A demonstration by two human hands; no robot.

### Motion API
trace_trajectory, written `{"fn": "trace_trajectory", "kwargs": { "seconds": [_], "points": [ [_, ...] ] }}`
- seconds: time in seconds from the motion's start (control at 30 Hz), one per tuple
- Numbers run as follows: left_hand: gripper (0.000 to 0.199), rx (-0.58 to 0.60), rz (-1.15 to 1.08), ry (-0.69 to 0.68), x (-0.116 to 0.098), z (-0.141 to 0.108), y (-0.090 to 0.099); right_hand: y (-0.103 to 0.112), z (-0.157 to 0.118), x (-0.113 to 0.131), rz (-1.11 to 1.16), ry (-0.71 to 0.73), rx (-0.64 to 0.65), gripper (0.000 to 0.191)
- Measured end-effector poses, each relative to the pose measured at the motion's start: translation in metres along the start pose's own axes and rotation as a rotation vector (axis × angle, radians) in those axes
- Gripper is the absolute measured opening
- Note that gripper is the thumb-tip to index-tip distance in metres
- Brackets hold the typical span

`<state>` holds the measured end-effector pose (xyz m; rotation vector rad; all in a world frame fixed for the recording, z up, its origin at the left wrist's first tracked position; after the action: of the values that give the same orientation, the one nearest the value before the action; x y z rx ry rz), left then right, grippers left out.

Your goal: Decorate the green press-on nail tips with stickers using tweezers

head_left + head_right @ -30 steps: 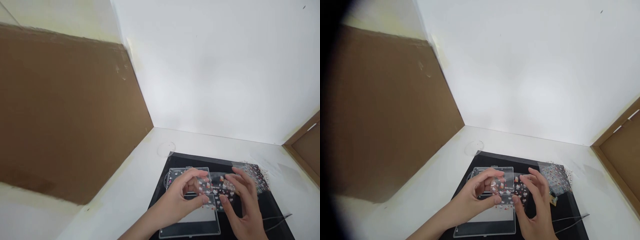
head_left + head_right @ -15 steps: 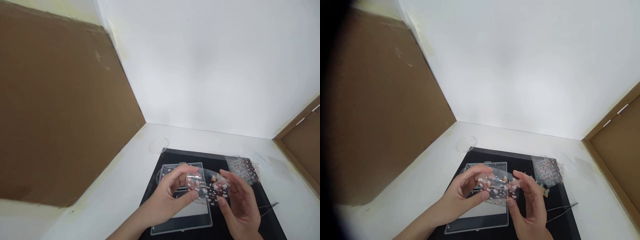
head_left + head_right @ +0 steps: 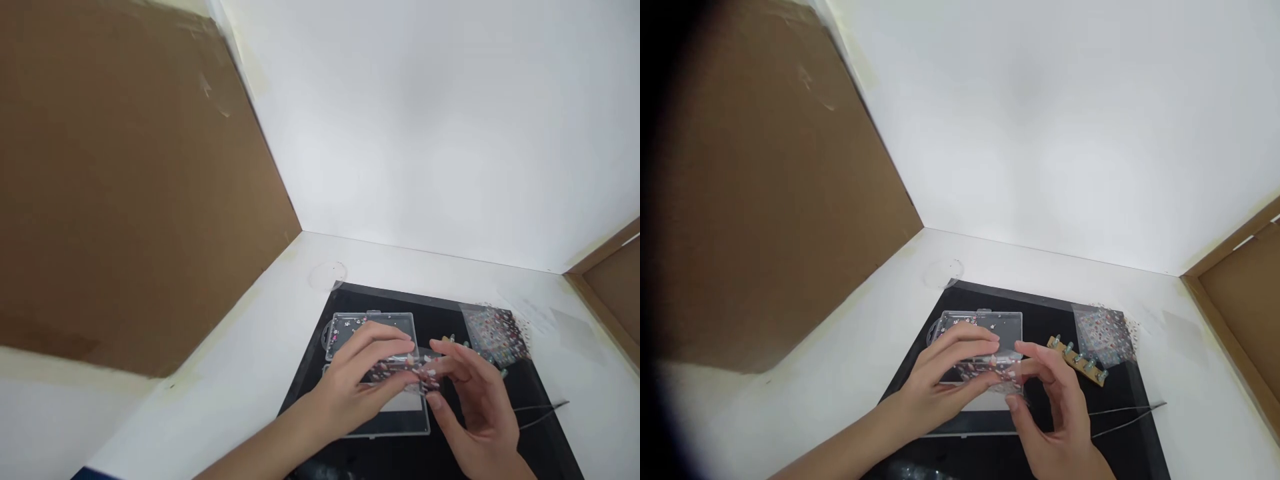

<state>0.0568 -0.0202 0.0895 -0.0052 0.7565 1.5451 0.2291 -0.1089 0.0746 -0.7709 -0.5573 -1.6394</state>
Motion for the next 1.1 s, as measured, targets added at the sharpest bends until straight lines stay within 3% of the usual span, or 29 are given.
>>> {"fn": "trace_trajectory", "kwargs": {
  "seconds": [0.23, 0.63, 0.93, 1.1],
  "points": [
    [0.018, -0.044, 0.036, -0.060, -0.005, 0.002, 0.002, 0.005, 0.004, 0.003, 0.016, 0.015, -0.037, 0.048],
    [0.021, -0.086, -0.002, -0.186, -0.011, 0.002, 0.003, 0.002, 0.011, 0.004, 0.129, -0.117, -0.088, 0.027],
    [0.026, 0.008, -0.071, -0.111, -0.009, -0.002, 0.000, 0.015, -0.004, -0.002, 0.108, -0.178, -0.108, 0.028],
    [0.026, 0.005, -0.089, -0.127, -0.010, -0.001, -0.001, 0.011, -0.009, -0.001, 0.118, -0.132, -0.143, 0.025]
  ]
}}
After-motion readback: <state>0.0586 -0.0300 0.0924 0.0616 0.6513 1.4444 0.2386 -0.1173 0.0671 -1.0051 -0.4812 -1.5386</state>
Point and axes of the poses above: each hand's wrist, its own z-axis towards the middle knuckle, its own y-axis out of the back of the hand, x = y × z, the point moved 5 cm from there along z, towards the middle knuckle, and after that the axes turned 15 degrees about z, right-handed, at the moved point
